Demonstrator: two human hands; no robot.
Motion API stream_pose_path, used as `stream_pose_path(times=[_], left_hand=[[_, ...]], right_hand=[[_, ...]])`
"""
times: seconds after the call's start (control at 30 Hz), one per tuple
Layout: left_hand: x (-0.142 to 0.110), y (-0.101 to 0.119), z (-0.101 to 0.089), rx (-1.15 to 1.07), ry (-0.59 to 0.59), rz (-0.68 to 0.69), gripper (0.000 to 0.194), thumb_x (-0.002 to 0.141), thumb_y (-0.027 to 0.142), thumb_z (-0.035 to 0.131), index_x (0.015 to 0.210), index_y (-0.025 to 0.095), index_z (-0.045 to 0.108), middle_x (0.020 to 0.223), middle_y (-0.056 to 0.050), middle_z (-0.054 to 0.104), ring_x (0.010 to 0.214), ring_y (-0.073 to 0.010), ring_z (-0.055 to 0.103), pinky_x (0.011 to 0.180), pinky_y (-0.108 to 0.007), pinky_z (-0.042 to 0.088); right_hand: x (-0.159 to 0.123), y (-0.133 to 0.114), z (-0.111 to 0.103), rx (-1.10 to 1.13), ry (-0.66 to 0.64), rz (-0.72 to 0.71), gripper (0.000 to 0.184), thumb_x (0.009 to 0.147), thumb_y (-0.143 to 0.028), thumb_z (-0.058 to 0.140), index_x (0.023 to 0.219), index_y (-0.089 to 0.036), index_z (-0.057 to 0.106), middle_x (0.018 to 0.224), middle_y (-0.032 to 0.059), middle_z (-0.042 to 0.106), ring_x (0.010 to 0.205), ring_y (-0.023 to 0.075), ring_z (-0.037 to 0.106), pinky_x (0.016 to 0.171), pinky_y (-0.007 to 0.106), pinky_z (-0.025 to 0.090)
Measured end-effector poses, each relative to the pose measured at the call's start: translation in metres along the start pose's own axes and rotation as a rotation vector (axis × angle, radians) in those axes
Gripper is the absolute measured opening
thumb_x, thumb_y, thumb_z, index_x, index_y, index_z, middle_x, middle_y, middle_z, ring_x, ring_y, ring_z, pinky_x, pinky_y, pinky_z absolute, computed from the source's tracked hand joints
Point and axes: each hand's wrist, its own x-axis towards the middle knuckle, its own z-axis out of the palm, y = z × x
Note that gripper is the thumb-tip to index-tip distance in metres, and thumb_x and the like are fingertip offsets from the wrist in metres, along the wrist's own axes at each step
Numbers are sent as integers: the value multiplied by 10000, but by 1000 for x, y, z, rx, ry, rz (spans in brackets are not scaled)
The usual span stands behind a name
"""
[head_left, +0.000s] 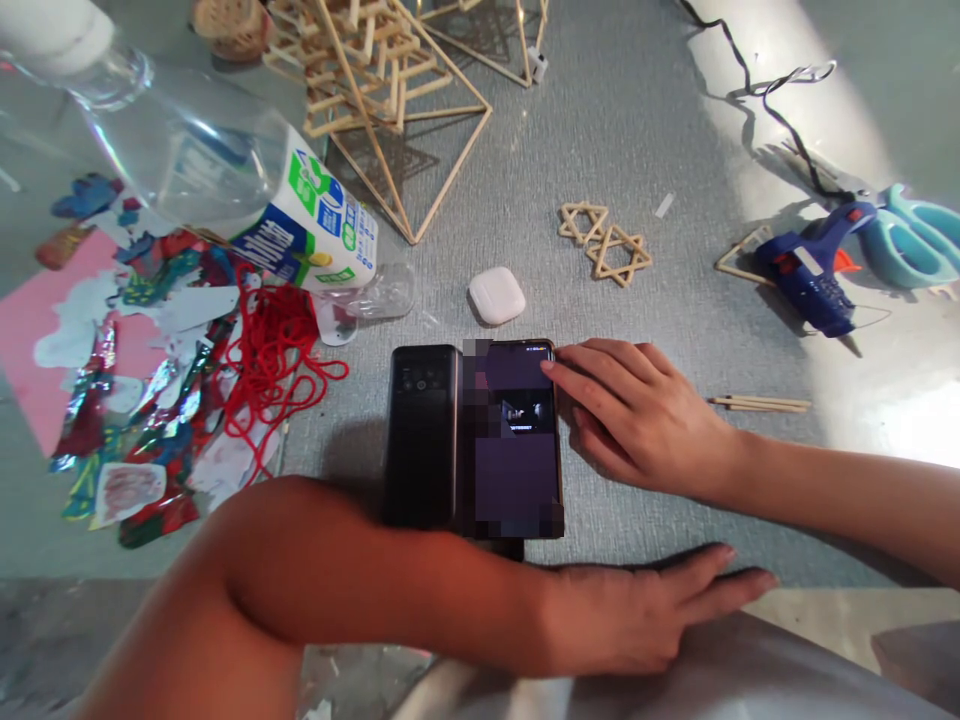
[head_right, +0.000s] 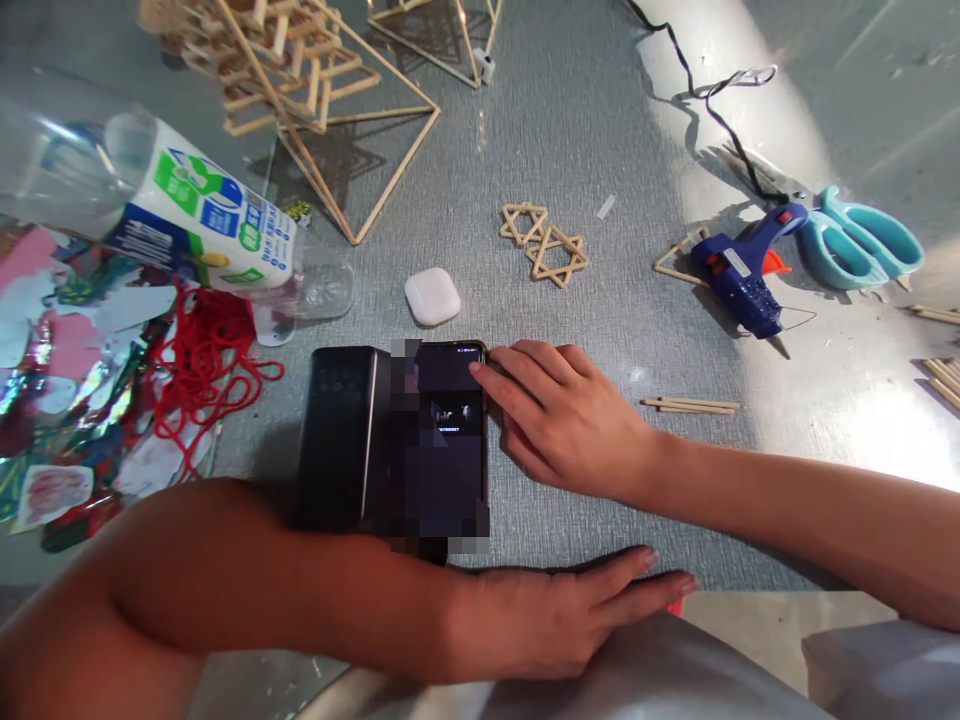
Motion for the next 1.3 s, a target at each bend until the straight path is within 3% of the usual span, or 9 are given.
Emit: stream_pose_path(times=[0.27, 0.53, 0.77, 1.3], left_hand=[[1, -5, -2, 3, -3, 28, 553, 972, 304, 337, 1284, 506, 746, 1736, 165, 518, 1727, -158, 275, 1443, -536, 247], [0, 2, 5, -11, 94, -37, 436, 936, 339, 383, 998, 398, 811, 1721, 92, 555, 1712, -203, 333, 1435, -575, 246], [3, 6, 0, 75, -22, -33, 495, 934, 302, 340, 587, 328, 692, 1772, 140, 469, 1746, -221, 250, 1441, -584, 220], [4, 1, -3, 99, -21, 42, 540, 937, 261, 295, 503, 303, 615, 1764, 121, 486, 1736, -234, 272, 1427, -567, 283]], right_hand=[[0, 0, 1, -13, 6, -6, 514, 1055, -232, 557, 1537, -55, 575, 1474, 207, 709, 1299, 362, 662, 945, 493, 588], [0, 0, 1, -4, 2, -5, 520, 1055, -241, 565, 1541, -57, 570, 1467, 213, 711, 1288, 361, 667, 938, 500, 587], [0, 0, 0, -13, 13, -10, 522, 1051, -237, 574, 1535, -42, 581, 1467, 209, 711, 1290, 369, 663, 946, 498, 588], [0, 1, 0, -16, 10, -11, 509, 1057, -228, 559, 1536, -58, 575, 1469, 210, 714, 1279, 363, 675, 931, 499, 592]])
